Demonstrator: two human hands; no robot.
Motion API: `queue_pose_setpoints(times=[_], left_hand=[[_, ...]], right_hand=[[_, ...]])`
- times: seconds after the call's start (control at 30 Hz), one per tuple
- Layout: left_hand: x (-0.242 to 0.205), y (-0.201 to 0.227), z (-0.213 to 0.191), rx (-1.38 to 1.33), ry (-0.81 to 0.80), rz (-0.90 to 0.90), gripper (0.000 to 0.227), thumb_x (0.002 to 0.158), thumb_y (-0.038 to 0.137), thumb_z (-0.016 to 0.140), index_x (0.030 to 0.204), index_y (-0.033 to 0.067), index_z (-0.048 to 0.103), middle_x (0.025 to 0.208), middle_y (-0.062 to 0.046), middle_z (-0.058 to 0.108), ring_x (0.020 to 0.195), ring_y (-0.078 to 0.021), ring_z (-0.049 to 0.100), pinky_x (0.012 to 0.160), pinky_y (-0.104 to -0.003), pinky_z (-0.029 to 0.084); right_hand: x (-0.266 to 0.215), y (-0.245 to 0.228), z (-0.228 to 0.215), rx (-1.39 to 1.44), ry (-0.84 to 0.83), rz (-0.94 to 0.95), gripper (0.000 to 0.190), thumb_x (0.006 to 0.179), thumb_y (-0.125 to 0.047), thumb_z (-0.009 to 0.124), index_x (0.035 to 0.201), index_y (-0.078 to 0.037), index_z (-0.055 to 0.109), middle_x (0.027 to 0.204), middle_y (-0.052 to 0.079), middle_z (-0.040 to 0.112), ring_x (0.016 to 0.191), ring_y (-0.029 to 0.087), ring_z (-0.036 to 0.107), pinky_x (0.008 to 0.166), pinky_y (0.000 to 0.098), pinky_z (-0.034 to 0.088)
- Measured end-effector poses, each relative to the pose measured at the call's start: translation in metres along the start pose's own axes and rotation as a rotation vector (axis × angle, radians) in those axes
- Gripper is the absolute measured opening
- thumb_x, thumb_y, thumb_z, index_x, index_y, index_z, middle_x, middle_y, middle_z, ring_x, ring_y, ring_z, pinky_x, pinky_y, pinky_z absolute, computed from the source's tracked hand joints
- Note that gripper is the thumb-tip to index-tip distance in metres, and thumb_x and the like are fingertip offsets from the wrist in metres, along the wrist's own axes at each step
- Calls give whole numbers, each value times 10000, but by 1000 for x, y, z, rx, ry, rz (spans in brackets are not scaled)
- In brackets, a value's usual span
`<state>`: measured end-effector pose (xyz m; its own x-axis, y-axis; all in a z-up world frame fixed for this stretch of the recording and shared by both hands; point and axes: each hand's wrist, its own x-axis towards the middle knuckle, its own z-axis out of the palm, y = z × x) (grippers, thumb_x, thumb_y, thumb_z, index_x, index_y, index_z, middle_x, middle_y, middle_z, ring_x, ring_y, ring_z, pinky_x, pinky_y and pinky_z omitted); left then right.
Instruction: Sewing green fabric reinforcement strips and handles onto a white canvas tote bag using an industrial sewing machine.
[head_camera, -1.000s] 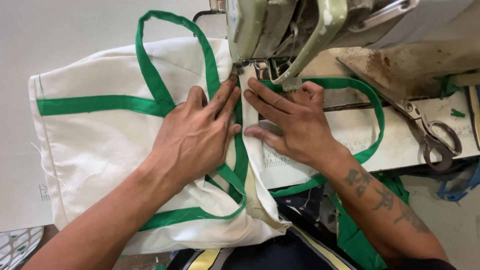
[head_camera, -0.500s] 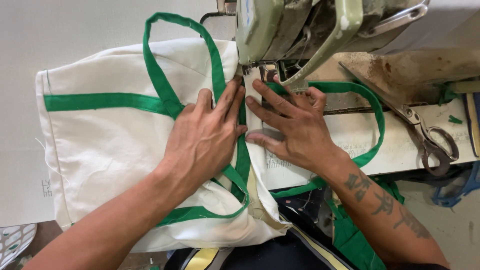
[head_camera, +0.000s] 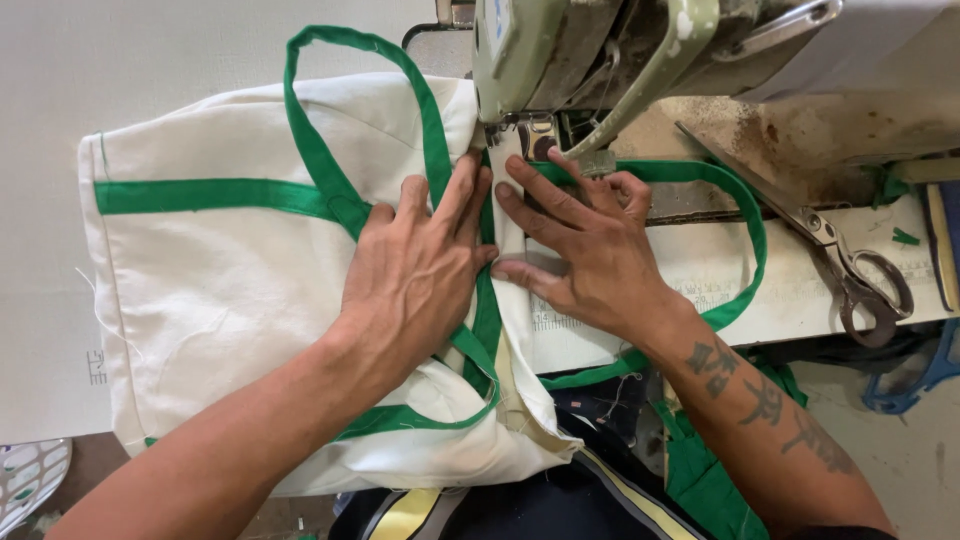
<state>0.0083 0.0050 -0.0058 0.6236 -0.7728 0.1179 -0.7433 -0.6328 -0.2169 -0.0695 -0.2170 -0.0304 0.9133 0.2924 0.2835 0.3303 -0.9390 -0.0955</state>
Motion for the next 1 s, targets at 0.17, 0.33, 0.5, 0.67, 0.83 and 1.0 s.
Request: queue_pose_setpoints(times=[0.17,0.33,0.5,0.67,0.83,1.0], left_hand=[[-3,-35,-26,-64,27,181,393,1115,252,562,1415,38,696,1516,-178,670,1028,-253,617,708,-378,639],[8,-52,-11,-65,174,528,542,1001,405,677,1424,73,608,1465,-165,673,1391,-296,609,1169,-401,513],[11,-64,9,-164,172,442,673,1137,639,444,1524,137,673,1569,-81,673,1359,-261,571,1004,-408,571],[24,-71,3,-398,126,484,560,1130,504,555,1374,33,735,1477,-189,728,1183,-358,655,1043,-432,514],[12,-41,0,-265,196,269,520,1063,492,715,1301,30,705,1367,-153,748,1075,-305,650,863,-413,626],[8,-37,-1,-123,206,258,620,989,618,737,1288,76,707,1485,-104,694,1078,-269,630,786,-380,564]], right_hand=[[1,1,-1,10,-20,23,710,1048,-723,698,1643,-355,576,1756,-75,466,1617,283,487,1122,509,283],[-3,3,3,4,35,-28,657,1106,-677,733,1652,-340,589,1752,-68,461,1624,246,451,1141,491,281],[1,5,0,21,33,-4,753,1064,-681,785,1677,-316,543,1753,-58,485,1619,258,497,1151,494,281],[0,5,-2,37,2,-9,701,1068,-666,792,1652,-336,588,1745,-67,485,1633,251,471,1158,497,266],[5,4,-2,13,37,-15,712,1043,-697,785,1628,-329,617,1728,-53,512,1617,248,486,1127,490,271],[2,3,-2,11,16,0,713,1067,-697,751,1647,-312,595,1734,-38,513,1605,257,539,1128,494,269]])
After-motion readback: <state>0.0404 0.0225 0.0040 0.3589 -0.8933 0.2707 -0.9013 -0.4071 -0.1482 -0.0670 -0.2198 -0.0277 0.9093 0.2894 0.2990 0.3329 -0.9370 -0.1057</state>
